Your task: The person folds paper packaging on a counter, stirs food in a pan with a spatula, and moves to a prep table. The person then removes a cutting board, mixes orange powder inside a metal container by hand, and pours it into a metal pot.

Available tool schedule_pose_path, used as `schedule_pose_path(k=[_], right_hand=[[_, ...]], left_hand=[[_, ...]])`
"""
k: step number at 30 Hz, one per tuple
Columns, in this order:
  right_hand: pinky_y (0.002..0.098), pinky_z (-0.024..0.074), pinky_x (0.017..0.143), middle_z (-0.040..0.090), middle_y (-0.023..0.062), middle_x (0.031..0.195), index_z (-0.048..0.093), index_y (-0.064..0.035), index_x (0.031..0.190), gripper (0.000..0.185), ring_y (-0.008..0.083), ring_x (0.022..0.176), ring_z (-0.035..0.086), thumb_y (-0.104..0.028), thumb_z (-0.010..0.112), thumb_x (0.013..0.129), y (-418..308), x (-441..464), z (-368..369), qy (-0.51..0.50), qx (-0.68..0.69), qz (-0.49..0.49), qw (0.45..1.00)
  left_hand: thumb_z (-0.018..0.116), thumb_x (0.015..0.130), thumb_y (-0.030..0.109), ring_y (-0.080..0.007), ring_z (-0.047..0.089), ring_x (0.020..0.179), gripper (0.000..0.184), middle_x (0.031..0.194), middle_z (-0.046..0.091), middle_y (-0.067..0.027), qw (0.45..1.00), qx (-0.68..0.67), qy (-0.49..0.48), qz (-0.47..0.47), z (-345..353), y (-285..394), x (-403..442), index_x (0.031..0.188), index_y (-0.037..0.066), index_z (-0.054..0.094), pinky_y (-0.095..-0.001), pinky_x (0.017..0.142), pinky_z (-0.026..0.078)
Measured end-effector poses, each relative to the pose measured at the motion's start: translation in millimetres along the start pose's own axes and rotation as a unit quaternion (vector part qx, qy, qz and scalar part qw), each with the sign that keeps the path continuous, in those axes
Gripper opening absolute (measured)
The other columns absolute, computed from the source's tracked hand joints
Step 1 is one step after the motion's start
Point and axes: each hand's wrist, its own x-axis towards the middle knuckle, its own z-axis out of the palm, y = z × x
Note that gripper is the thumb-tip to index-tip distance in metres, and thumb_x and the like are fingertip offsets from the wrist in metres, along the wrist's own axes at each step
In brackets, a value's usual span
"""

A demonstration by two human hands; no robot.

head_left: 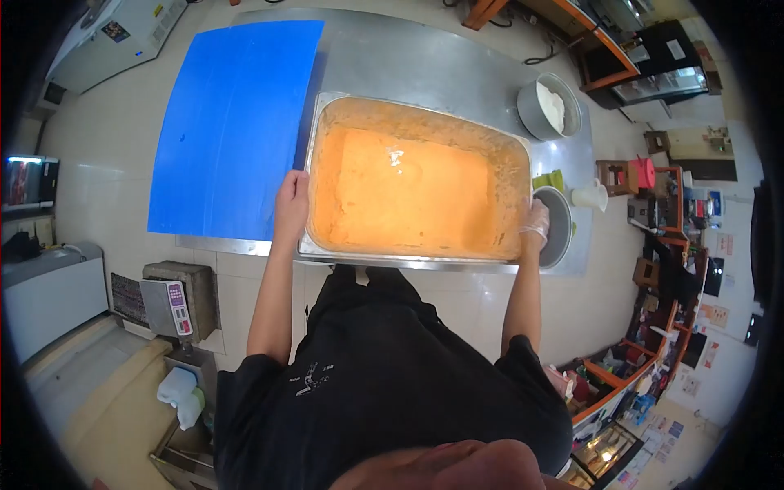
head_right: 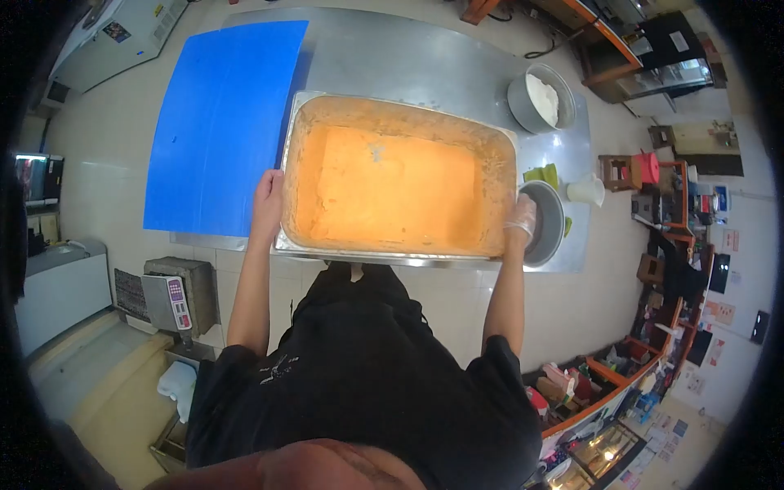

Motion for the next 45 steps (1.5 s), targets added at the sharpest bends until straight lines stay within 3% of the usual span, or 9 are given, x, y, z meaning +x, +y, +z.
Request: schedule_pose_path(k=[8, 11, 15, 19, 22, 23, 36, 42, 45], right_hand=[[0.0434, 0.0456, 0.090, 0.065, 0.0255, 0.109, 0.065, 0.0003, 0.112, 0.044, 0.0415, 0.107, 0.060, -0.039, 0.057, 0.094, -17, 28, -41, -0.110, 0.209, 0.111, 0.965], [0.0346, 0.0450, 0.080, 0.064, 0.0118, 0.093, 0.063, -0.0018, 0.106, 0.046, 0.0234, 0.083, 0.055, -0.046, 0.055, 0.095, -46, -10, -3, -0.078, 0.489, 0.143, 0.857], [0.0341, 0.0412, 0.096, 0.057, 0.0138, 0.124, 0.052, 0.0010, 0.127, 0.049, 0.0236, 0.111, 0.052, -0.038, 0.055, 0.098, -6, -53, 132, -0.124, 0.477, -0.017, 0.870], [0.0339, 0.0395, 0.101, 0.055, 0.0166, 0.132, 0.054, 0.0038, 0.126, 0.045, 0.0238, 0.120, 0.051, -0.033, 0.051, 0.101, -64, -61, 86, -0.151, 0.732, 0.243, 0.618], [0.0336, 0.0430, 0.099, 0.059, 0.0128, 0.128, 0.051, 0.0013, 0.133, 0.056, 0.0230, 0.117, 0.055, -0.039, 0.059, 0.096, -29, -66, 64, -0.195, 0.667, 0.217, 0.686], [0.0340, 0.0427, 0.093, 0.063, 0.0133, 0.110, 0.055, 0.0039, 0.124, 0.047, 0.0237, 0.100, 0.057, -0.037, 0.051, 0.101, -36, -58, 70, -0.056, 0.479, 0.235, 0.844], [0.0457, 0.0462, 0.086, 0.064, 0.0209, 0.097, 0.060, -0.0003, 0.108, 0.038, 0.0384, 0.095, 0.060, -0.035, 0.058, 0.093, -29, -14, -3, -0.055, 0.169, 0.018, 0.984], [0.0459, 0.0439, 0.096, 0.058, 0.0233, 0.120, 0.058, -0.0027, 0.121, 0.038, 0.0399, 0.116, 0.054, -0.029, 0.055, 0.094, -25, -20, -14, 0.075, 0.158, -0.128, 0.976], [0.0454, 0.0406, 0.102, 0.051, 0.0232, 0.133, 0.054, -0.0039, 0.127, 0.042, 0.0392, 0.127, 0.046, -0.032, 0.053, 0.096, -75, -18, -42, -0.058, 0.214, -0.149, 0.964]], left_hand=[[0.059, 0.098, 0.016, 0.0001, 0.047, 0.070, 0.014, 0.078, 0.053, 0.0053, 0.990, -0.087, -0.068, 0.082, -18, 190, -20, 0.090, 0.006, 0.054, -0.0175, 0.060, 0.037], [0.061, 0.096, 0.014, 0.0000, 0.047, 0.069, 0.012, 0.078, 0.053, 0.0058, 0.984, -0.047, -0.108, 0.133, -30, 253, -25, 0.091, 0.006, 0.054, -0.0171, 0.059, 0.037], [0.062, 0.095, 0.013, 0.0006, 0.048, 0.070, 0.011, 0.078, 0.055, 0.0061, 0.979, 0.036, -0.154, 0.127, -31, 293, 10, 0.091, 0.007, 0.054, -0.0164, 0.061, 0.036], [0.058, 0.097, 0.013, -0.0018, 0.056, 0.079, 0.007, 0.087, 0.061, 0.0023, 0.975, 0.051, -0.175, 0.131, -46, 277, 14, 0.097, 0.007, 0.054, -0.0173, 0.070, 0.043], [0.058, 0.098, 0.014, -0.0018, 0.055, 0.079, 0.008, 0.086, 0.060, 0.0031, 0.978, 0.035, -0.187, 0.089, -34, 260, 24, 0.096, 0.008, 0.054, -0.0177, 0.069, 0.042], [0.058, 0.098, 0.016, -0.0017, 0.054, 0.076, 0.010, 0.084, 0.059, 0.0038, 0.980, 0.033, -0.166, 0.104, -29, 262, 36, 0.094, 0.008, 0.055, -0.0178, 0.067, 0.042], [0.051, 0.103, 0.023, -0.0027, 0.045, 0.075, 0.020, 0.081, 0.053, 0.0039, 1.000, -0.013, -0.005, -0.016, -14, 78, -6, 0.094, 0.006, 0.054, -0.0209, 0.066, 0.040], [0.050, 0.103, 0.021, -0.0057, 0.044, 0.077, 0.018, 0.082, 0.049, 0.0027, 0.998, -0.044, 0.039, -0.020, 9, 17, -47, 0.095, 0.005, 0.052, -0.0224, 0.070, 0.040], [0.049, 0.103, 0.021, -0.0075, 0.043, 0.075, 0.018, 0.080, 0.047, 0.0017, 0.996, -0.015, 0.081, -0.012, 32, -18, -60, 0.096, 0.005, 0.050, -0.0238, 0.069, 0.039]])
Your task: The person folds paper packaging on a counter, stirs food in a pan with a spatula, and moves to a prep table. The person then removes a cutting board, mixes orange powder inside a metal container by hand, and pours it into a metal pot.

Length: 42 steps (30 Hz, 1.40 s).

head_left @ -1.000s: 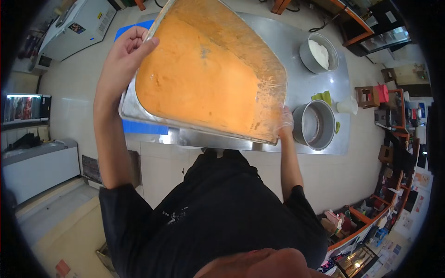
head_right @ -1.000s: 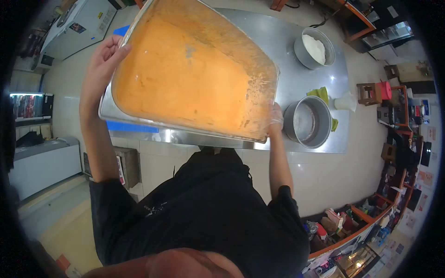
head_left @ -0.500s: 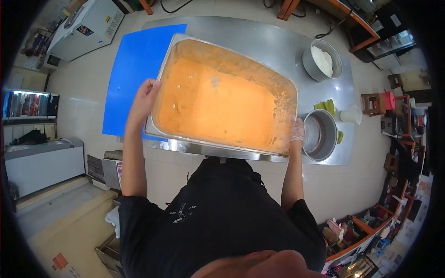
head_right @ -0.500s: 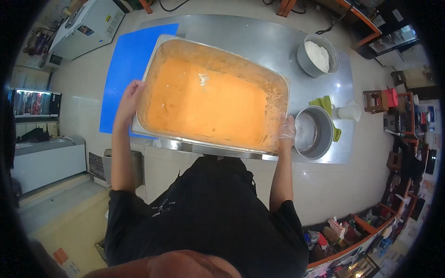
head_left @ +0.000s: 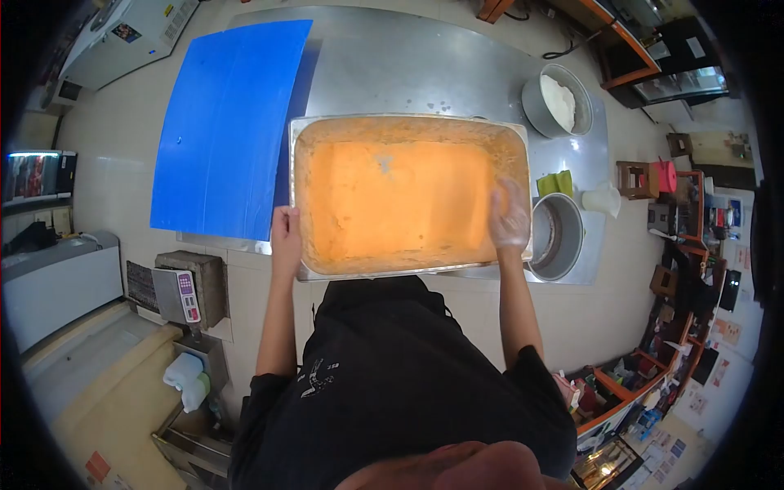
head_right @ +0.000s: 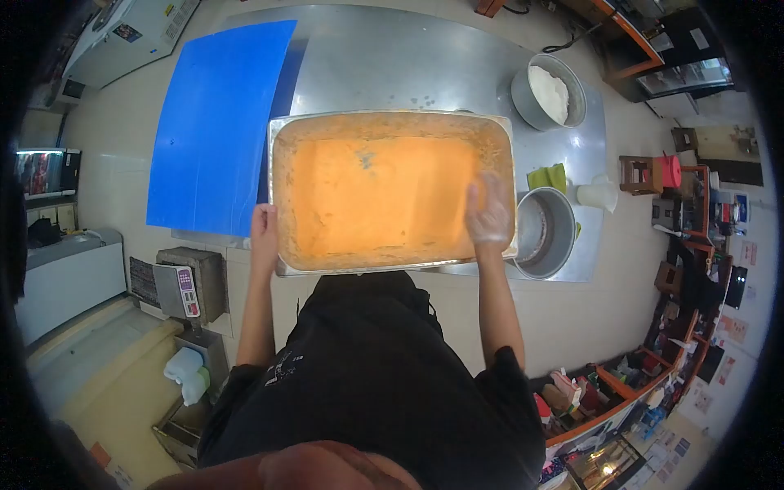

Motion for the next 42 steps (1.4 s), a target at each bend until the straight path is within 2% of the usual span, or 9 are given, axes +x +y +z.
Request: schedule_pose_path(k=[6, 16, 19, 22, 24, 29, 34, 39, 42], right_hand=[[0.0402, 0.0325, 0.112, 0.041, 0.0203, 0.148, 0.041, -0.0065, 0.144, 0.061, 0.0356, 0.135, 0.041, -0.046, 0.048, 0.098, 135, 73, 151, 0.005, -0.122, 0.023, 0.992], [0.0411, 0.0249, 0.117, 0.033, 0.0191, 0.153, 0.031, -0.0030, 0.149, 0.066, 0.0334, 0.140, 0.033, -0.039, 0.051, 0.098, 25, 17, 208, -0.116, 0.159, -0.212, 0.957], [0.0415, 0.0264, 0.116, 0.032, 0.0197, 0.153, 0.034, -0.0030, 0.148, 0.063, 0.0326, 0.140, 0.033, -0.038, 0.050, 0.099, -19, 0, 192, -0.324, 0.142, -0.274, 0.894], [0.0418, 0.0232, 0.118, 0.029, 0.0200, 0.155, 0.031, -0.0019, 0.149, 0.064, 0.0329, 0.143, 0.029, -0.039, 0.046, 0.100, 19, 35, 163, -0.214, 0.056, -0.304, 0.927], [0.0418, 0.0173, 0.119, 0.025, 0.0222, 0.156, 0.024, 0.0008, 0.150, 0.068, 0.0338, 0.146, 0.022, -0.040, 0.045, 0.100, 76, 64, 140, -0.163, -0.025, -0.141, 0.976], [0.0412, 0.0099, 0.121, 0.016, 0.0260, 0.157, 0.020, 0.0044, 0.150, 0.075, 0.0370, 0.148, 0.013, -0.042, 0.046, 0.099, 100, 34, 196, -0.051, -0.125, -0.232, 0.963], [0.0397, 0.0087, 0.121, 0.012, 0.0220, 0.160, 0.019, 0.0044, 0.151, 0.072, 0.0326, 0.149, 0.009, -0.042, 0.041, 0.100, -5, 7, 167, -0.454, 0.053, -0.313, 0.833], [0.0425, 0.0132, 0.121, 0.027, 0.0292, 0.152, 0.027, 0.0014, 0.149, 0.066, 0.0389, 0.147, 0.016, -0.042, 0.038, 0.101, 106, 47, 127, -0.213, -0.271, -0.100, 0.933], [0.0461, 0.0164, 0.120, 0.032, 0.0294, 0.150, 0.033, 0.0005, 0.147, 0.058, 0.0393, 0.145, 0.020, -0.037, 0.033, 0.103, 135, 10, 139, -0.373, -0.456, -0.218, 0.778]], left_hand=[[0.044, 0.103, 0.019, -0.0186, 0.051, 0.076, 0.033, 0.083, 0.055, -0.0098, 0.992, 0.116, 0.031, -0.030, 28, 32, -24, 0.130, 0.001, 0.049, -0.0301, 0.073, 0.043], [0.040, 0.103, 0.018, -0.0356, 0.057, 0.118, 0.039, 0.128, 0.058, -0.0248, 0.988, 0.150, 0.037, -0.028, 31, 27, -20, 0.137, 0.000, 0.047, -0.0379, 0.098, 0.043], [0.039, 0.103, 0.020, -0.0362, 0.056, 0.119, 0.041, 0.131, 0.056, -0.0235, 0.988, 0.147, 0.034, -0.041, 32, 33, -22, 0.138, -0.001, 0.046, -0.0377, 0.100, 0.043], [0.040, 0.103, 0.020, -0.0360, 0.056, 0.119, 0.041, 0.131, 0.057, -0.0236, 0.985, 0.169, 0.043, -0.008, 28, 20, -22, 0.138, -0.001, 0.046, -0.0382, 0.100, 0.043], [0.040, 0.103, 0.020, -0.0358, 0.056, 0.120, 0.041, 0.131, 0.056, -0.0236, 0.984, 0.170, 0.046, -0.016, 29, 20, -22, 0.138, -0.001, 0.047, -0.0383, 0.100, 0.043], [0.040, 0.103, 0.020, -0.0351, 0.053, 0.124, 0.041, 0.133, 0.056, -0.0232, 0.987, 0.145, 0.063, -0.001, 29, 20, -19, 0.137, -0.001, 0.048, -0.0377, 0.102, 0.041], [0.042, 0.102, 0.019, -0.0340, 0.053, 0.125, 0.039, 0.133, 0.056, -0.0221, 0.991, 0.123, 0.058, -0.010, 29, 21, -22, 0.137, 0.001, 0.049, -0.0377, 0.103, 0.041], [0.043, 0.102, 0.021, -0.0350, 0.055, 0.123, 0.039, 0.131, 0.058, -0.0220, 0.990, 0.119, 0.078, 0.019, 28, 19, -26, 0.136, 0.002, 0.050, -0.0378, 0.101, 0.042], [0.044, 0.102, 0.022, -0.0362, 0.057, 0.119, 0.039, 0.128, 0.060, -0.0224, 0.988, 0.122, 0.093, 0.019, 29, 19, -25, 0.135, 0.002, 0.051, -0.0381, 0.099, 0.044]])
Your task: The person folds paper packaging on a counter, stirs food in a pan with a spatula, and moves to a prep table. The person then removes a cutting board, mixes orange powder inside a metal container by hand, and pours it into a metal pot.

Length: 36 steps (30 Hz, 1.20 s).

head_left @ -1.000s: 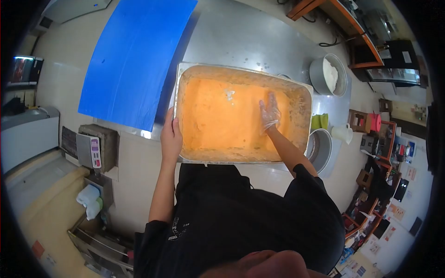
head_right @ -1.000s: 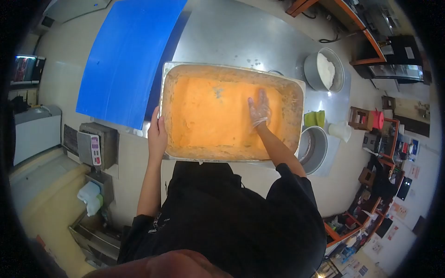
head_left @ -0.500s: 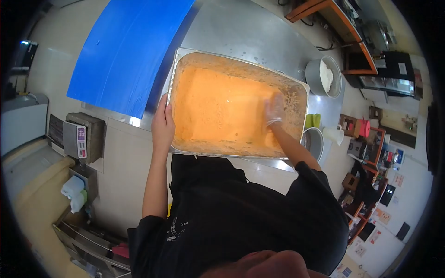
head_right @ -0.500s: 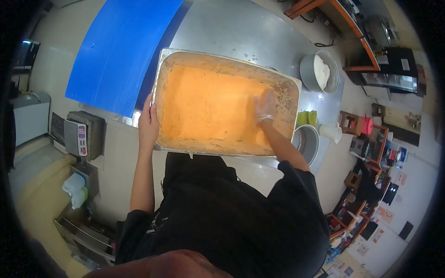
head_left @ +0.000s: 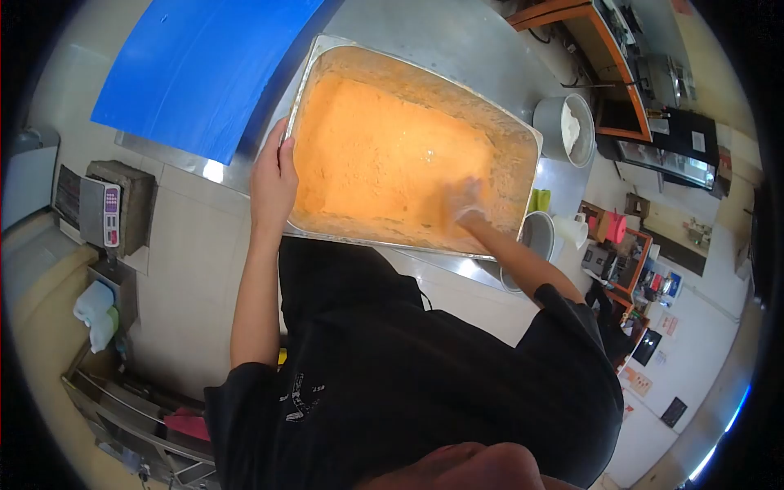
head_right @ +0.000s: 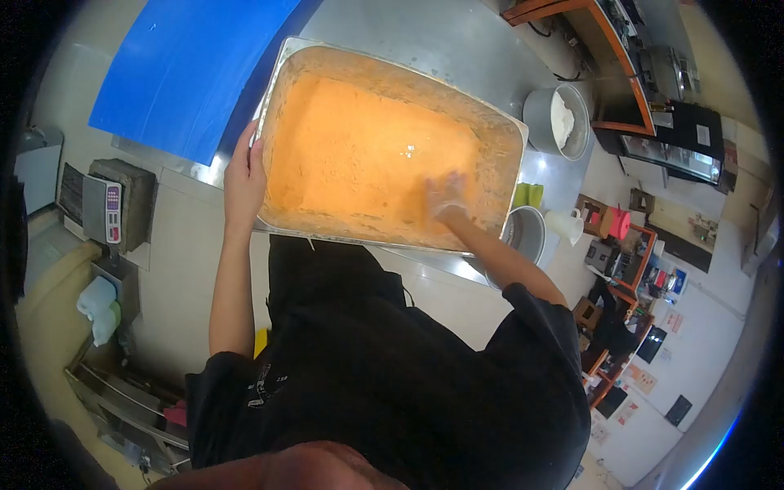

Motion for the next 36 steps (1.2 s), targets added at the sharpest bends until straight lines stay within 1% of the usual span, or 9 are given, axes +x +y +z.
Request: schedule_pose_path(k=[3, 6, 9, 14, 20, 24, 28, 34, 36], right_hand=[[0.0505, 0.0184, 0.119, 0.033, 0.0273, 0.150, 0.039, -0.0040, 0.146, 0.051, 0.0400, 0.144, 0.023, -0.031, 0.031, 0.103, -46, -31, -45, -0.004, -0.123, -0.212, 0.969], [0.0508, 0.0294, 0.112, 0.044, 0.0228, 0.145, 0.045, -0.0074, 0.141, 0.045, 0.0379, 0.136, 0.039, -0.025, 0.032, 0.102, -32, -31, -49, 0.131, 0.375, -0.209, 0.894], [0.0449, 0.0428, 0.099, 0.059, 0.0192, 0.129, 0.054, -0.0075, 0.130, 0.039, 0.0345, 0.117, 0.057, -0.022, 0.035, 0.099, 29, -13, -30, 0.023, -0.053, -0.135, 0.989], [0.0435, 0.0492, 0.084, 0.066, 0.0224, 0.106, 0.060, -0.0030, 0.117, 0.035, 0.0332, 0.092, 0.065, -0.020, 0.039, 0.095, -27, -10, -27, -0.158, 0.171, -0.127, 0.964], [0.0363, 0.0281, 0.115, 0.031, 0.0204, 0.153, 0.031, -0.0016, 0.148, 0.065, 0.0299, 0.142, 0.030, -0.042, 0.044, 0.100, -93, -37, -139, 0.084, 0.487, -0.171, 0.853], [0.0411, 0.0170, 0.119, 0.014, 0.0211, 0.160, 0.017, -0.0010, 0.153, 0.078, 0.0316, 0.149, 0.012, -0.046, 0.048, 0.098, -32, 11, -119, 0.207, 0.231, -0.103, 0.945], [0.0458, 0.0112, 0.119, 0.015, 0.0231, 0.159, 0.017, 0.0007, 0.153, 0.081, 0.0354, 0.149, 0.012, -0.050, 0.046, 0.097, -92, 54, -96, 0.356, 0.215, -0.172, 0.893], [0.0463, 0.0102, 0.120, 0.017, 0.0215, 0.159, 0.019, -0.0014, 0.153, 0.074, 0.0345, 0.148, 0.013, -0.047, 0.043, 0.100, -158, 59, -151, 0.221, 0.473, -0.418, 0.743], [0.0466, 0.0105, 0.120, 0.019, 0.0207, 0.158, 0.021, -0.0021, 0.153, 0.072, 0.0338, 0.148, 0.014, -0.047, 0.042, 0.100, -125, 69, -150, 0.290, 0.403, -0.335, 0.801]], left_hand=[[0.045, 0.102, 0.023, -0.0365, 0.058, 0.117, 0.038, 0.125, 0.061, -0.0224, 1.000, -0.007, 0.003, -0.005, 1, -2, -2, 0.134, 0.003, 0.053, -0.0381, 0.097, 0.045], [0.046, 0.102, 0.023, -0.0364, 0.059, 0.115, 0.037, 0.124, 0.062, -0.0219, 1.000, -0.019, 0.011, 0.000, 2, -5, -1, 0.133, 0.004, 0.054, -0.0381, 0.095, 0.046], [0.047, 0.101, 0.023, -0.0364, 0.060, 0.114, 0.037, 0.124, 0.062, -0.0217, 0.999, -0.023, 0.035, 0.014, 6, -9, -8, 0.133, 0.005, 0.054, -0.0381, 0.094, 0.046], [0.048, 0.101, 0.022, -0.0360, 0.061, 0.112, 0.037, 0.122, 0.062, -0.0217, 0.999, -0.022, 0.037, -0.005, 6, -3, -14, 0.132, 0.005, 0.055, -0.0391, 0.092, 0.047], [0.049, 0.100, 0.023, -0.0381, 0.061, 0.106, 0.036, 0.115, 0.064, -0.0217, 0.999, -0.004, 0.041, 0.007, 8, -15, -10, 0.132, 0.009, 0.055, -0.0410, 0.089, 0.048], [0.050, 0.099, 0.024, -0.0402, 0.061, 0.096, 0.037, 0.100, 0.064, -0.0214, 0.999, 0.004, 0.040, 0.012, 5, -16, -10, 0.133, 0.011, 0.054, -0.0451, 0.083, 0.048], [0.050, 0.099, 0.024, -0.0407, 0.061, 0.090, 0.037, 0.094, 0.062, -0.0205, 0.999, 0.011, 0.040, 0.013, 6, -18, -9, 0.133, 0.011, 0.054, -0.0471, 0.077, 0.048], [0.048, 0.101, 0.023, -0.0355, 0.062, 0.100, 0.039, 0.108, 0.064, -0.0195, 0.999, -0.006, -0.004, -0.035, -1, -8, -8, 0.137, 0.008, 0.050, -0.0384, 0.086, 0.047], [0.048, 0.101, 0.023, -0.0354, 0.062, 0.099, 0.040, 0.107, 0.063, -0.0196, 0.999, 0.001, -0.021, -0.050, -5, -4, -9, 0.138, 0.008, 0.050, -0.0389, 0.086, 0.047]])
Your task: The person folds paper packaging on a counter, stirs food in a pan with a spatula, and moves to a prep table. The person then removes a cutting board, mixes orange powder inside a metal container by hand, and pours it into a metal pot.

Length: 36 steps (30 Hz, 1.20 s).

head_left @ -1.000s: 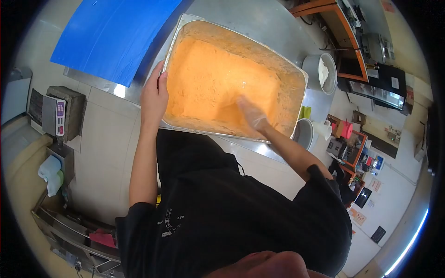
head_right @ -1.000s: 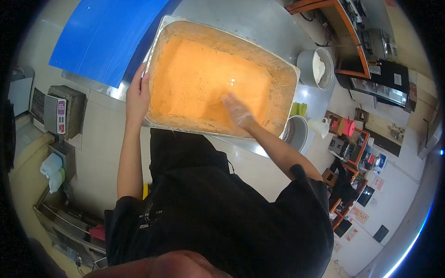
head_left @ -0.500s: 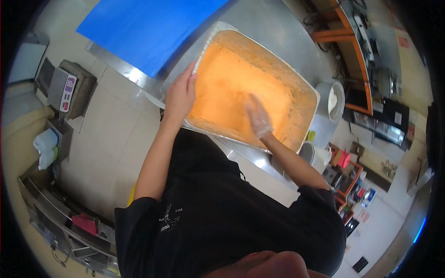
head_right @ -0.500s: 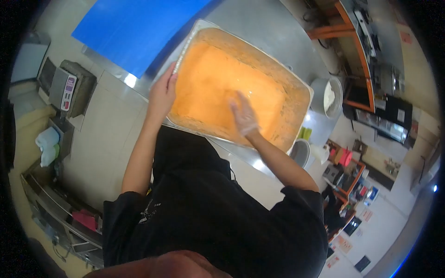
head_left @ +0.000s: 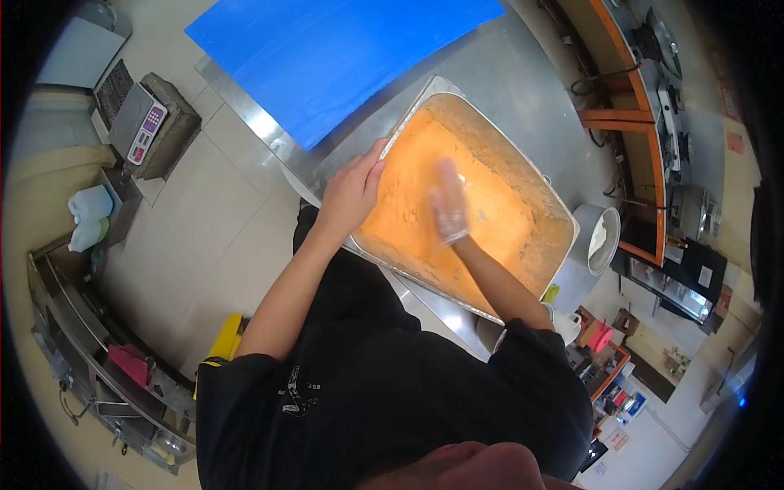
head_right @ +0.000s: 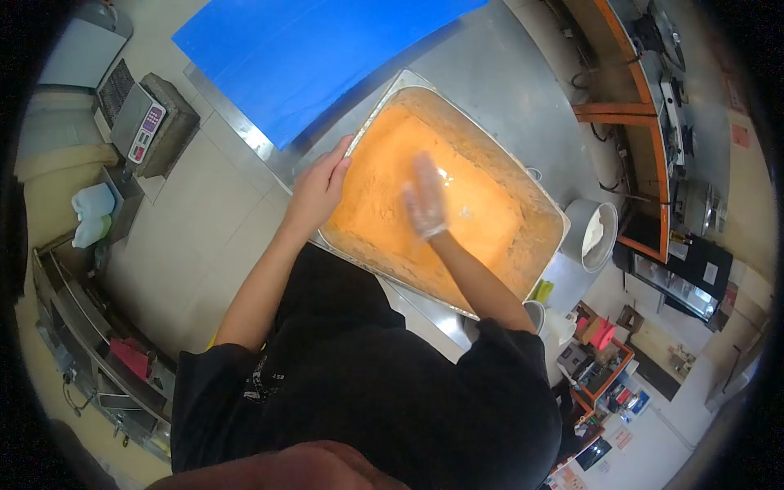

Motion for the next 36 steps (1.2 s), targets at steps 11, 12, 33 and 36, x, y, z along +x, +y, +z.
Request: schedule_pose_path(k=[11, 12, 33, 36], right_hand=[[0.0438, 0.0184, 0.119, 0.029, 0.0174, 0.156, 0.029, -0.0036, 0.150, 0.065, 0.0321, 0.144, 0.027, -0.041, 0.046, 0.100, -13, 80, 35, -0.114, 0.096, 0.005, 0.989], [0.0427, 0.0194, 0.118, 0.031, 0.0174, 0.155, 0.031, -0.0041, 0.150, 0.063, 0.0318, 0.144, 0.028, -0.041, 0.046, 0.100, -19, 78, 19, -0.165, 0.085, -0.023, 0.982], [0.0499, 0.0122, 0.119, 0.024, 0.0252, 0.155, 0.021, 0.0010, 0.151, 0.082, 0.0399, 0.146, 0.019, -0.047, 0.052, 0.094, 12, -22, -56, -0.220, -0.118, -0.095, 0.964], [0.0481, 0.0078, 0.120, 0.017, 0.0255, 0.157, 0.016, 0.0025, 0.152, 0.088, 0.0380, 0.148, 0.014, -0.049, 0.054, 0.092, 37, -41, -53, -0.229, -0.129, -0.074, 0.962]], left_hand=[[0.047, 0.101, 0.023, -0.0387, 0.060, 0.105, 0.040, 0.116, 0.062, -0.0219, 1.000, -0.008, -0.018, 0.006, -3, 0, 4, 0.139, 0.009, 0.048, -0.0404, 0.089, 0.047], [0.047, 0.101, 0.023, -0.0389, 0.060, 0.105, 0.040, 0.116, 0.062, -0.0220, 1.000, -0.005, -0.011, 0.014, -1, -2, 3, 0.139, 0.009, 0.048, -0.0407, 0.089, 0.047], [0.046, 0.101, 0.024, -0.0384, 0.060, 0.096, 0.040, 0.101, 0.062, -0.0199, 0.997, -0.048, 0.038, 0.051, 33, -5, 10, 0.137, 0.008, 0.050, -0.0440, 0.084, 0.047], [0.046, 0.100, 0.025, -0.0385, 0.061, 0.091, 0.039, 0.095, 0.062, -0.0186, 0.997, -0.044, 0.043, 0.054, 37, -4, 14, 0.136, 0.009, 0.052, -0.0456, 0.079, 0.048]])
